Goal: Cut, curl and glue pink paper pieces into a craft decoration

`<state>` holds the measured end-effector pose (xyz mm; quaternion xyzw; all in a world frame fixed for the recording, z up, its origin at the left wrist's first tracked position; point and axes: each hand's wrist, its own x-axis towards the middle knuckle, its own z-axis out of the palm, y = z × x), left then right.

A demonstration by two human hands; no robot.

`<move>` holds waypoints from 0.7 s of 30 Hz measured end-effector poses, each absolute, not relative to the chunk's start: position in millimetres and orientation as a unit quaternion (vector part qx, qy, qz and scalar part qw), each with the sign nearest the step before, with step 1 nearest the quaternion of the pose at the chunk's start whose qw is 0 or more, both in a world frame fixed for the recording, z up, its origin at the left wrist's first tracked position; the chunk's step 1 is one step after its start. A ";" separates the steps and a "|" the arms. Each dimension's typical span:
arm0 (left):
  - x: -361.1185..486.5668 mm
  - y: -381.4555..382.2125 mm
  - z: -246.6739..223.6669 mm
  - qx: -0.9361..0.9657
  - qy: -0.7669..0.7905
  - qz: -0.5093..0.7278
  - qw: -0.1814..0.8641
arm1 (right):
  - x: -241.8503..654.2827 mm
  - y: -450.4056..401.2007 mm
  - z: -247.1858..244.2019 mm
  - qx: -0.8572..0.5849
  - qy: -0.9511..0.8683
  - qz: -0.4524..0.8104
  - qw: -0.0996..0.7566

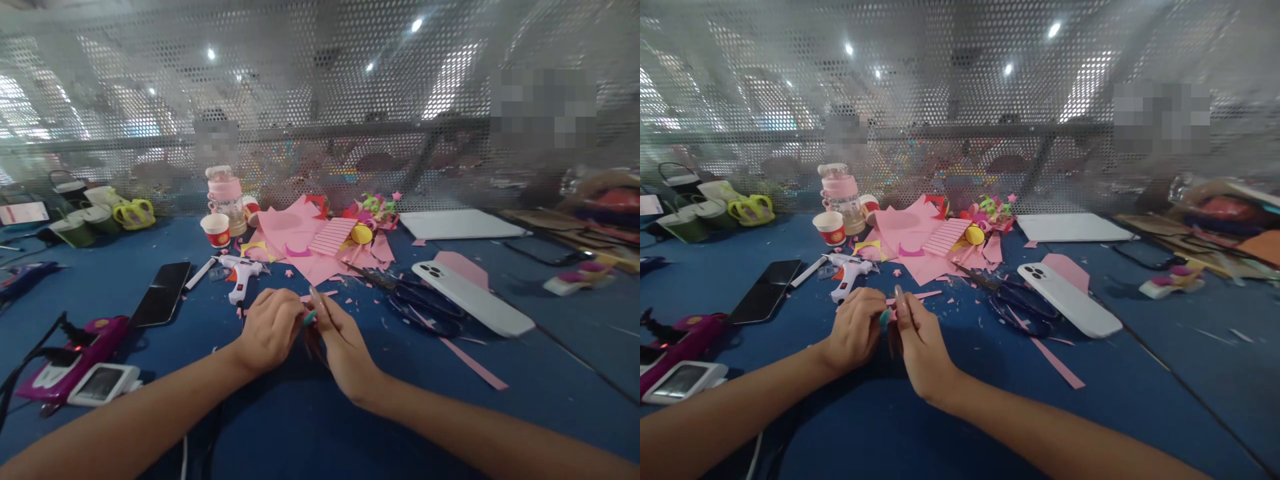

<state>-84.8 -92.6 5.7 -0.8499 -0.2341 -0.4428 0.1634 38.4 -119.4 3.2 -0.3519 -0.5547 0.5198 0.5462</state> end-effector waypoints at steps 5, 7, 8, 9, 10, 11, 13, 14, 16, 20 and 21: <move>-85.3 -93.3 9.5 -0.868 -0.229 -0.412 0.155 | 41.6 -114.7 1.4 -0.353 -0.544 0.528 0.548; -86.3 -92.5 8.6 -0.867 -0.233 -0.413 0.150 | 43.7 -113.0 1.8 -0.343 -0.557 0.521 0.548; -86.9 -91.9 7.7 -0.866 -0.236 -0.415 0.150 | 44.8 -112.3 2.3 -0.336 -0.565 0.517 0.549; -87.4 -91.2 6.6 -0.864 -0.238 -0.417 0.152 | 45.9 -111.6 2.7 -0.329 -0.571 0.515 0.548; -87.8 -90.5 5.5 -0.862 -0.239 -0.419 0.154 | 46.9 -111.0 3.2 -0.323 -0.574 0.517 0.547; -88.0 -89.8 4.5 -0.860 -0.239 -0.422 0.156 | 47.7 -110.3 3.4 -0.321 -0.569 0.523 0.547; -88.0 -88.7 3.3 -0.855 -0.239 -0.431 0.160 | 48.9 -108.7 3.3 -0.320 -0.552 0.547 0.542; -87.8 -88.4 3.3 -0.853 -0.240 -0.435 0.160 | 49.4 -107.8 2.9 -0.320 -0.542 0.563 0.535; -87.2 -88.4 4.0 -0.849 -0.243 -0.442 0.156 | 50.1 -105.9 1.8 -0.321 -0.526 0.590 0.522; -86.3 -89.4 5.9 -0.849 -0.250 -0.441 0.149 | 51.9 -103.4 0.2 -0.330 -0.519 0.604 0.506; -86.1 -89.5 5.8 -0.850 -0.254 -0.435 0.153 | 52.6 -103.2 0.2 -0.330 -0.519 0.605 0.507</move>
